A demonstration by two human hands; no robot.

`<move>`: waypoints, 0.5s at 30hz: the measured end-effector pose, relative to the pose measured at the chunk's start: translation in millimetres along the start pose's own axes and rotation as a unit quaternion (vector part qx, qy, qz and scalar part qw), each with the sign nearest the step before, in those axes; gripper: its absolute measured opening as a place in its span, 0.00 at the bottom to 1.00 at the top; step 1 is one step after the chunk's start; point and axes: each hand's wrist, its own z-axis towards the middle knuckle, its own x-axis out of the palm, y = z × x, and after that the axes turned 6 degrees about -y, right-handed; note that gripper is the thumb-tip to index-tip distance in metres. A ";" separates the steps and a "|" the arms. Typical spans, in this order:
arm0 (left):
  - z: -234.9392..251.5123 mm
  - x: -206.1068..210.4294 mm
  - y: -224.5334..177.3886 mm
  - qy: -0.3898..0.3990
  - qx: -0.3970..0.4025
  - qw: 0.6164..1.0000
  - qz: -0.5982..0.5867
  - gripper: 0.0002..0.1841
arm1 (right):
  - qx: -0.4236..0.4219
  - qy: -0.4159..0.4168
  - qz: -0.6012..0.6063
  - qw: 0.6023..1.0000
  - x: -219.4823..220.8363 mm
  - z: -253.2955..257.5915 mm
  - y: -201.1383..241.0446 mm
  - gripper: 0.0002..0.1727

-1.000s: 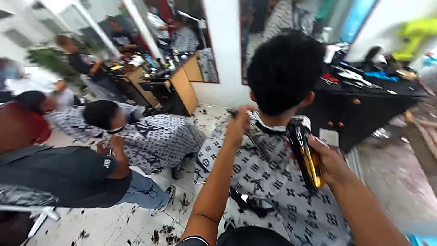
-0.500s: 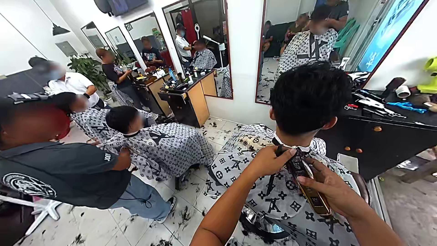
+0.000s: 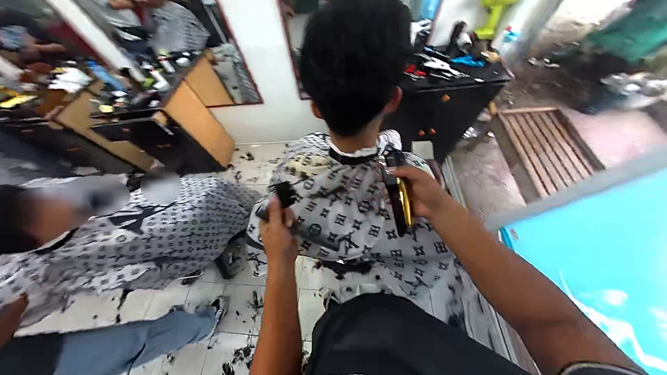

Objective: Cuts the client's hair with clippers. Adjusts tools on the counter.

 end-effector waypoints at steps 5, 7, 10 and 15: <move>-23.7 -28.0 11.1 0.111 0.043 0.992 0.029 0.16 | -0.031 -0.021 -0.114 0.993 0.9 3.9 4.8 0.22; -12.7 -30.8 8.1 0.131 0.039 0.989 0.059 0.17 | -0.039 -0.032 -0.141 0.989 8.5 7.2 10.7 0.22; 11.7 -21.1 4.0 0.108 0.022 0.993 0.031 0.17 | -0.035 0.025 -0.106 0.993 15.6 15.1 18.2 0.21; 36.7 5.1 12.5 0.046 0.006 0.999 -0.010 0.18 | -0.058 0.028 -0.126 0.990 32.3 26.1 17.6 0.26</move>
